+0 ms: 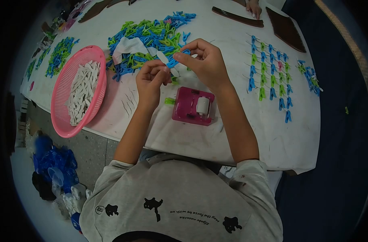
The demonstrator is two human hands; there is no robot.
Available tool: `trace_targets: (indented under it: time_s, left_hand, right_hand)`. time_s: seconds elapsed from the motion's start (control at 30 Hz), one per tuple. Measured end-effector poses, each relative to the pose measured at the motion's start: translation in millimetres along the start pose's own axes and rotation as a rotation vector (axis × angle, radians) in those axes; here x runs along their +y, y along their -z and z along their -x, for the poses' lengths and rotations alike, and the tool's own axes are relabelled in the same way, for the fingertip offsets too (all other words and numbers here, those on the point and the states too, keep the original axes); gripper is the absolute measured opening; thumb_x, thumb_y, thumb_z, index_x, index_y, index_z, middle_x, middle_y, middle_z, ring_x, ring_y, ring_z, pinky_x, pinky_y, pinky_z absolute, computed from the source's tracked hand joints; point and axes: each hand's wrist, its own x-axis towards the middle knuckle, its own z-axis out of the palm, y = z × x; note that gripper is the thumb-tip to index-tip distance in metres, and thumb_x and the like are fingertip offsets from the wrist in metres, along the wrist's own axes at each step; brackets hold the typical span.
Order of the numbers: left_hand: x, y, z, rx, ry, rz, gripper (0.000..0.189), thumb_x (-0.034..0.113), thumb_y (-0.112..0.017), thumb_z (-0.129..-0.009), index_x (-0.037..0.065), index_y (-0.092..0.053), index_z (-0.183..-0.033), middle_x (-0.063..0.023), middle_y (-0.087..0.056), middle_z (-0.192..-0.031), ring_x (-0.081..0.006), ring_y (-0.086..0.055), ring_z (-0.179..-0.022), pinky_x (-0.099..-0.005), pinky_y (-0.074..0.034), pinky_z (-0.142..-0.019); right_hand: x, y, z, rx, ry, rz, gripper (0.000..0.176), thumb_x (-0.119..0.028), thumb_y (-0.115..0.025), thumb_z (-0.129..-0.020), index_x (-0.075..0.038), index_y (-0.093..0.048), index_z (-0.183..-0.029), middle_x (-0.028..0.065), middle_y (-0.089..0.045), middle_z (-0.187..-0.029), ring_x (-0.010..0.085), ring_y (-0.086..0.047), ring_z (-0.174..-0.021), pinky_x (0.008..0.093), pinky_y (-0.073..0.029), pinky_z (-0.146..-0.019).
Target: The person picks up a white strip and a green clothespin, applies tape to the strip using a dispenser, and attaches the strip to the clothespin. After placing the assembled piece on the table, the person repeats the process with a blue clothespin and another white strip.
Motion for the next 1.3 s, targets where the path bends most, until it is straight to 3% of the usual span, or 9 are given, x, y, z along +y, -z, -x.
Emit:
trace_targets:
  time_s: [1.3]
  left_hand:
    - [0.7,-1.9,0.3,0.003,-0.002,-0.012,0.017,0.001,-0.067,-0.089,0.001,-0.06,-0.104,-0.0058,-0.068,-0.088,-0.01,-0.064,-0.077,-0.0244,-0.051,-0.062]
  right_hand:
    - [-0.1,-1.2,0.4,0.015,-0.045,0.031,0.024,-0.012,-0.078,-0.083,0.0,-0.065,-0.099,0.0065,-0.07,-0.088,0.0046,-0.06,-0.073,0.0177,-0.045,-0.06]
